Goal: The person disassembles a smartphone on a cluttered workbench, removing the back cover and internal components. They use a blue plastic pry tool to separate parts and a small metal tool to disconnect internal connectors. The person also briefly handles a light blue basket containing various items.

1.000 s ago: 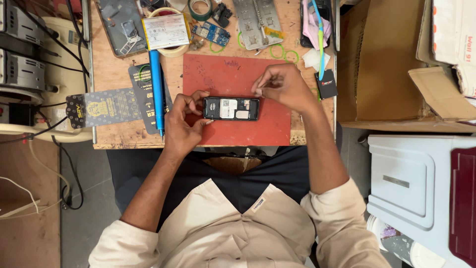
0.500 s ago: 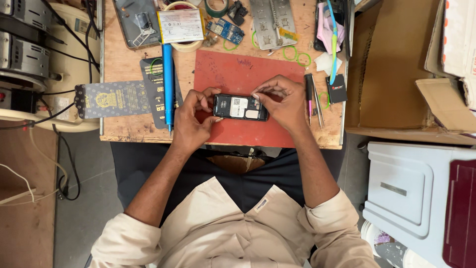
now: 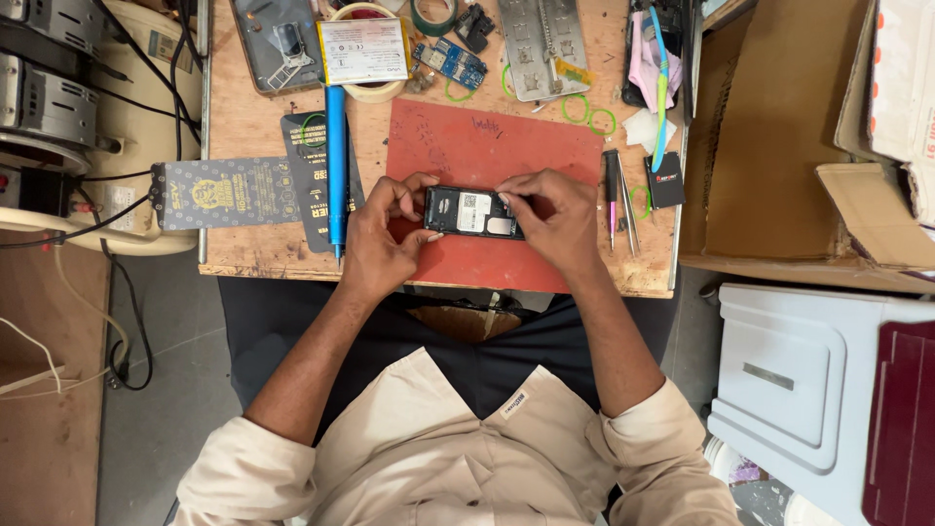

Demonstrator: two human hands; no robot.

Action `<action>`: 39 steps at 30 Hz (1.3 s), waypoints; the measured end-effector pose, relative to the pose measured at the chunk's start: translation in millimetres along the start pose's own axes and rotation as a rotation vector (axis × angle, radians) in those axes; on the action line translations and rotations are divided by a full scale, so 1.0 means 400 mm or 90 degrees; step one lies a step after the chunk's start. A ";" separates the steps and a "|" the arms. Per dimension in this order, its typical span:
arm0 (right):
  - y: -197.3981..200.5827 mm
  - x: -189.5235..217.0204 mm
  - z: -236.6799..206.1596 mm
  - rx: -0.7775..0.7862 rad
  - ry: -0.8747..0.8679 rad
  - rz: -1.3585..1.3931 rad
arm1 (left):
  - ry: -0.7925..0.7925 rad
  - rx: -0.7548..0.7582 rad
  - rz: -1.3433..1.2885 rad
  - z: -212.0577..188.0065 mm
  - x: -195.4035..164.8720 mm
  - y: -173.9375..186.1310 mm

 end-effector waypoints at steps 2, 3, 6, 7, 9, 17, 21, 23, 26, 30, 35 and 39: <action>0.002 0.026 0.003 0.014 0.039 -0.094 | 0.001 -0.001 0.011 -0.001 -0.002 0.003; 0.003 0.039 0.004 0.024 0.050 -0.134 | 0.004 0.000 0.022 -0.001 -0.002 0.003; 0.006 0.076 0.009 0.034 0.087 -0.221 | 0.010 0.002 0.022 0.000 0.000 0.004; 0.007 0.087 0.010 0.034 0.098 -0.245 | 0.012 0.004 0.016 0.000 0.000 0.003; 0.009 0.092 0.017 0.055 0.065 -0.243 | -0.007 -0.001 0.024 0.000 -0.003 0.003; 0.020 -0.026 0.122 0.205 -0.202 0.188 | -0.014 -0.011 0.054 -0.004 -0.011 0.003; 0.009 -0.072 0.161 0.305 -0.346 0.292 | -0.026 -0.010 0.048 -0.006 -0.013 0.002; 0.012 -0.077 0.163 0.326 -0.384 0.292 | -0.029 -0.006 0.046 -0.004 -0.014 0.003; 0.007 -0.065 0.151 0.304 -0.340 0.307 | -0.013 -0.003 0.049 -0.007 -0.015 0.004; -0.012 -0.024 0.133 0.131 -0.174 0.308 | -0.003 -0.002 0.024 0.001 -0.012 0.006; -0.056 0.001 0.096 0.083 -0.147 0.198 | 0.030 0.002 -0.008 0.000 -0.005 0.004; -0.072 0.007 0.090 0.083 -0.140 0.191 | 0.024 0.004 -0.015 0.000 -0.004 0.004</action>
Point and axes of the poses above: each hand's wrist, its own z-axis towards the middle knuckle, its own y-axis out of the back of the hand, x = y × z, the point moved 4 cm from there along z, towards the middle knuckle, and after that the axes turned 11 degrees about x, right-handed, at the moved point
